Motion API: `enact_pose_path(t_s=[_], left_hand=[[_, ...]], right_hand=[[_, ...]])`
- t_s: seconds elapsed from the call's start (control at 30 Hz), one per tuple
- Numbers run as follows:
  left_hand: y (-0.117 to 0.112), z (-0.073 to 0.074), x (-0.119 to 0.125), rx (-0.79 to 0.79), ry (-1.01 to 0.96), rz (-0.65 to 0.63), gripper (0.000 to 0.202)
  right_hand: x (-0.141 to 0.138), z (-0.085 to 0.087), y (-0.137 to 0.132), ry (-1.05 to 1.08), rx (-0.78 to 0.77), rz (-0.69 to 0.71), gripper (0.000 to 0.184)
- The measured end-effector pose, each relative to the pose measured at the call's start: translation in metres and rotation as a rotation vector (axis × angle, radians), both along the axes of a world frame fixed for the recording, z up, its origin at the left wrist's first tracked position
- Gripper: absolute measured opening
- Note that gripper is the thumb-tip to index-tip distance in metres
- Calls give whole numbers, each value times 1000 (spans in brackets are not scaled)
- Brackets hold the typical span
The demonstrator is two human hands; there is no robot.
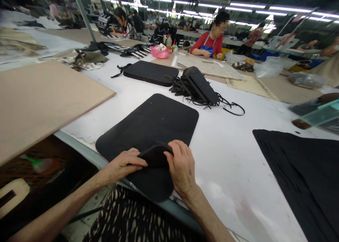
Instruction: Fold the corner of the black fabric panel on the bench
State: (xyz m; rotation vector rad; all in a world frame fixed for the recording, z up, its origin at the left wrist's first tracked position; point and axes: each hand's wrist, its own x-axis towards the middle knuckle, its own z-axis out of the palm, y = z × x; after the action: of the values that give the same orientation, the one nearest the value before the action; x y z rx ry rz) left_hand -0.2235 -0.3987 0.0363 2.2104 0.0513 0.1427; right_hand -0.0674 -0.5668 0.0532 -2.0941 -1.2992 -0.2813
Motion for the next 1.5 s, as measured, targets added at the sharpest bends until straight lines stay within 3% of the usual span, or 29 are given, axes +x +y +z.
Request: enact_pose_path(t_s=[0.1,0.23,0.37,0.47,0.83,1.07,1.27,1.33,1.43,1.5], left_hand=[[-1,-1,0,-38,-11,43,20],[-1,-3,0,-66,-26,88,22],[-1,-3,0,-71,-45,86,25],[-2,-2,0,-58,-38,82,24],[-5,7,0,61,-23,27,25],[-3,8,0,39,3,29,16],[-6,4,1,-62,16,145,15],[-7,4,0,-55,36,166,17],[-8,6,0,-36,33,184,21],[-9,7,1,-29,25,192,22]], right_hand=[[-3,-2,-24,20,-1,47,12],[-11,-2,-49,191,-286,301,10],[-16,-6,-52,280,-395,286,18],[-15,-11,-46,328,-398,254,4],[-12,-13,-38,338,-318,227,25],[-13,-12,-27,348,-288,127,31],[-11,-13,-51,311,-56,-30,26],[-12,-15,-61,264,-82,43,22],[-15,-17,-66,202,-225,242,15],[-16,-16,-63,221,-325,289,17]])
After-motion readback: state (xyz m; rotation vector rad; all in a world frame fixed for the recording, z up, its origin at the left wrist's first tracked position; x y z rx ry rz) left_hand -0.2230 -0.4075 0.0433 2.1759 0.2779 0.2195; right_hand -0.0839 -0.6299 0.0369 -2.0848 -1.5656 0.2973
